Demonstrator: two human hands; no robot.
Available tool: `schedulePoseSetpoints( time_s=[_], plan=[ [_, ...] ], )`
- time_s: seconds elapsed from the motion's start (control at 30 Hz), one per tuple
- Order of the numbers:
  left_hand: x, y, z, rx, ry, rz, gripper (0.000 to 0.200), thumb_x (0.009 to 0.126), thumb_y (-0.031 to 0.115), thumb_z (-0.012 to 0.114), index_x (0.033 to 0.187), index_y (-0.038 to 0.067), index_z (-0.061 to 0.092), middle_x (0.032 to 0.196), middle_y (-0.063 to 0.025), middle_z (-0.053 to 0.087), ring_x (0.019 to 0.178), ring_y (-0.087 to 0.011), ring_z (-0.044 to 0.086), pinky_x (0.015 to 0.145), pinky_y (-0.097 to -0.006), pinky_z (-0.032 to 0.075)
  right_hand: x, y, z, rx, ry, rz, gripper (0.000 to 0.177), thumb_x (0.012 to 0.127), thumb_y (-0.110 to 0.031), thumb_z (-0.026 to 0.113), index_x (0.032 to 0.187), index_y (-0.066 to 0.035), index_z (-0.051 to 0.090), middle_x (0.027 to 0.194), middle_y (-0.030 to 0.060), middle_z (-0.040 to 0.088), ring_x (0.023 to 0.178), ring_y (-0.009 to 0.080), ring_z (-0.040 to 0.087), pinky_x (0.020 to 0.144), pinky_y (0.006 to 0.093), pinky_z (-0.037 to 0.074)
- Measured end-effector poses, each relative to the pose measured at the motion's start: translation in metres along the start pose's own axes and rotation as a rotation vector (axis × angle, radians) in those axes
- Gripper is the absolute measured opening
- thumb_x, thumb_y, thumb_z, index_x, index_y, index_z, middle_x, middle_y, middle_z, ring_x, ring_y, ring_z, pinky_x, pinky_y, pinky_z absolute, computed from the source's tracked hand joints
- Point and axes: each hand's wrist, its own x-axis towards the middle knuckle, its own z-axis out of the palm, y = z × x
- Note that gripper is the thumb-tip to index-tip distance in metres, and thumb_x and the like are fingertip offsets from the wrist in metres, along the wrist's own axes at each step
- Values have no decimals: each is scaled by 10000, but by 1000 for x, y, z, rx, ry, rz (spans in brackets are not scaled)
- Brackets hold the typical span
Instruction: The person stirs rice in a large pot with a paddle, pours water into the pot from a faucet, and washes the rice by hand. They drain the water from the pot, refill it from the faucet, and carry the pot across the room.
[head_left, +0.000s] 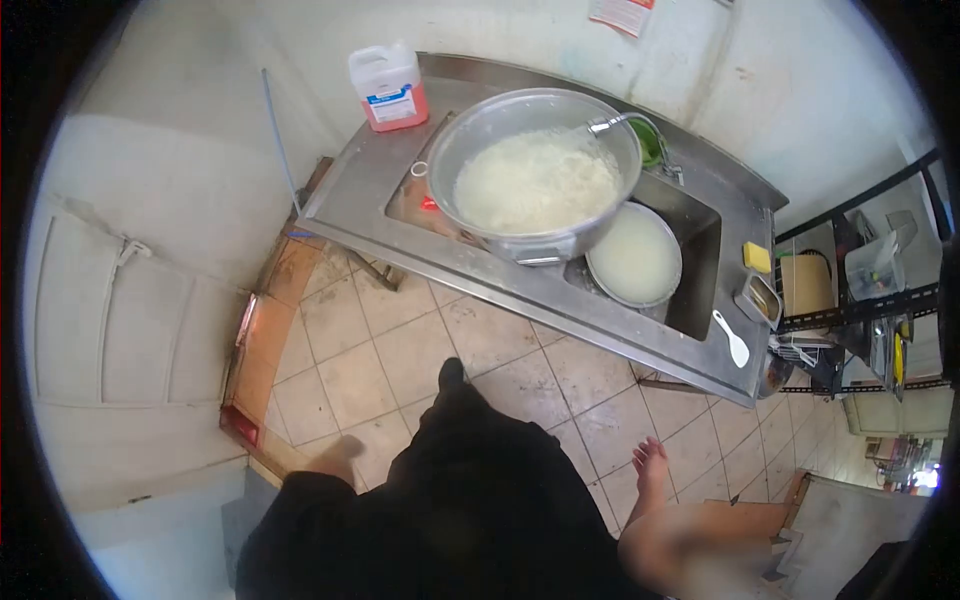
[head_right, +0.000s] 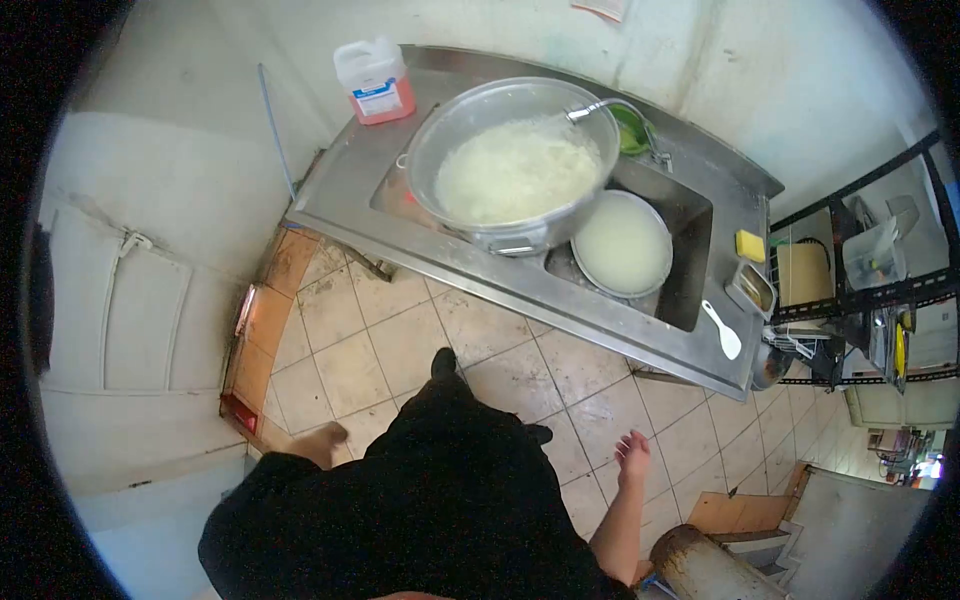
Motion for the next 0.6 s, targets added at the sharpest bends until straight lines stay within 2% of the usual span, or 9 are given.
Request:
schedulePoseSetpoints(
  time_s=[0.1,0.2,0.23,0.27,0.33,0.4,0.43,0.5,0.6],
  plan=[
    [20,91,-41,-3,25,157,305,856,243,587,1115,122,694,1193,-124,655,1100,-320,620,983,-425,441,3,18,107,-218,-184,28,315,931,-266,568,1213,-125,562,977,48,642,754,168,626,634,302,500],
    [8,85,-132,139,58,131,312,851,234,563,1107,109,691,1163,-154,665,1077,-350,626,987,-438,433,-2,51,200,-581,-466,196,267,924,-256,577,1120,-80,617,907,62,688,711,175,647,593,314,497],
    [1,56,-145,57,253,208,341,837,238,594,1139,93,658,1207,-141,648,1085,-343,624,957,-438,449,-4,48,227,-886,-610,-53,244,924,-258,577,1021,-45,649,801,50,686,672,160,643,576,308,490],
    [60,2,-130,-316,423,427,377,840,242,598,1183,87,606,1133,-120,680,1032,-262,656,892,-377,489,-20,27,256,-945,-639,-271,274,929,-266,568,951,-7,655,709,46,671,623,152,627,563,312,485],
    [34,-37,-179,-1439,167,59,416,935,301,517,1292,90,477,1068,-151,623,883,-272,648,735,-409,529,-35,-15,303,-782,-488,-443,291,957,-280,528,927,-23,661,667,58,646,593,146,602,563,309,473],
    [68,-101,-186,-1761,302,-221,299,949,268,429,1147,55,498,1004,-171,607,780,-294,645,638,-401,515,-93,-112,339,-749,-262,-668,216,945,-201,529,940,-31,662,672,76,635,602,151,600,574,314,470],
    [87,-132,-184,-1715,394,-328,259,927,234,446,1092,43,501,889,-164,601,686,-296,628,571,-418,485,-122,-163,351,-788,-161,-775,161,925,-128,536,957,-29,659,690,93,637,612,158,607,584,325,472],
    [99,-169,-186,-1115,366,-418,308,909,258,454,1158,82,500,921,-144,601,712,-253,609,564,-401,472,-136,-231,357,-663,-70,-900,138,936,-103,541,974,-37,656,653,48,582,593,111,550,558,288,440],
    [110,-159,-179,-1269,202,-394,266,908,252,466,1117,92,505,899,-130,593,671,-255,581,588,-434,456,-121,-311,357,-345,-49,-895,128,954,-114,559,1015,-37,641,690,-14,539,610,76,484,563,253,412]
  ],
)
